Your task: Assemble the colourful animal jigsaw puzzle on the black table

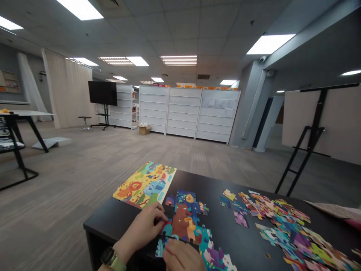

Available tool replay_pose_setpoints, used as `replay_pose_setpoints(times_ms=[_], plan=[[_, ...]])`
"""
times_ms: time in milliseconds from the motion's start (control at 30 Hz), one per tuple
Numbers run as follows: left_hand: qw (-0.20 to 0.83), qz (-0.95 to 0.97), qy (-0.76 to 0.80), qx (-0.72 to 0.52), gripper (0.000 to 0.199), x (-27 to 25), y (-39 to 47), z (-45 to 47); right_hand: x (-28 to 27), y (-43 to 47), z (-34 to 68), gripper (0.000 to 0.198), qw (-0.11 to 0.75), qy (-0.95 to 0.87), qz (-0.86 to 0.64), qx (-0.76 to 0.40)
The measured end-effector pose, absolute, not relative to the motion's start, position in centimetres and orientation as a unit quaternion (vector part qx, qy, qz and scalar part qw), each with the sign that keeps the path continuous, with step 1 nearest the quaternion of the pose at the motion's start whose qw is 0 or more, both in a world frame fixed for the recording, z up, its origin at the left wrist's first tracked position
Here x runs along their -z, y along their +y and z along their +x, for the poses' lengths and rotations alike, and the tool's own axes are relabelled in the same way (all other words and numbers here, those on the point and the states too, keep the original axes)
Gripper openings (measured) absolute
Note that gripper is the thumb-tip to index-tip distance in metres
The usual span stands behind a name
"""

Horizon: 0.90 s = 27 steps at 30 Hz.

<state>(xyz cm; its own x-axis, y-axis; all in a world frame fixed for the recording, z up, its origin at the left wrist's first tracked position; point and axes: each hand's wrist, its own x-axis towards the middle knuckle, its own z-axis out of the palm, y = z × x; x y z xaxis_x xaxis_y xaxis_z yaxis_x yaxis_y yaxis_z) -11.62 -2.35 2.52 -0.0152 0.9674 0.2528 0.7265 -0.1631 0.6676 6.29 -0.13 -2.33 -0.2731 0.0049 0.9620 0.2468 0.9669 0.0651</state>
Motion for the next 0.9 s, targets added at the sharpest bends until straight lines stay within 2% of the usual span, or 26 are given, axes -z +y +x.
replay_pose_setpoints(times_ms=[100, 200, 333, 500, 667, 900], plan=[[0.19, 0.683, 0.613, -0.349, 0.028, -2.6, -2.4, -11.8, 2.4, 0.3, 5.6, 0.026, 0.554, -0.818, -0.081, 0.128], [0.201, 0.688, 0.603, -0.349, 0.033, -2.7, -2.4, -12.0, 2.7, 0.7, 5.3, 0.027, 0.561, -0.813, -0.081, 0.132], [0.203, 0.694, 0.6, -0.343, 0.027, -2.8, -2.4, -12.0, 3.8, 1.3, 5.3, 0.027, 0.55, -0.821, -0.062, 0.138], [0.198, 0.704, 0.596, -0.332, 0.024, -2.9, -2.8, -11.9, 5.9, 1.8, 4.9, 0.021, 0.497, -0.848, -0.085, 0.164], [0.171, 0.724, 0.601, -0.294, 0.022, -3.0, -3.1, -11.5, 6.5, 2.0, 4.3, 0.02, 0.518, -0.834, -0.093, 0.164], [0.168, 0.709, 0.622, -0.286, 0.023, -2.9, -3.0, -11.0, 8.0, 2.6, 4.1, 0.021, 0.484, -0.847, -0.093, 0.2]])
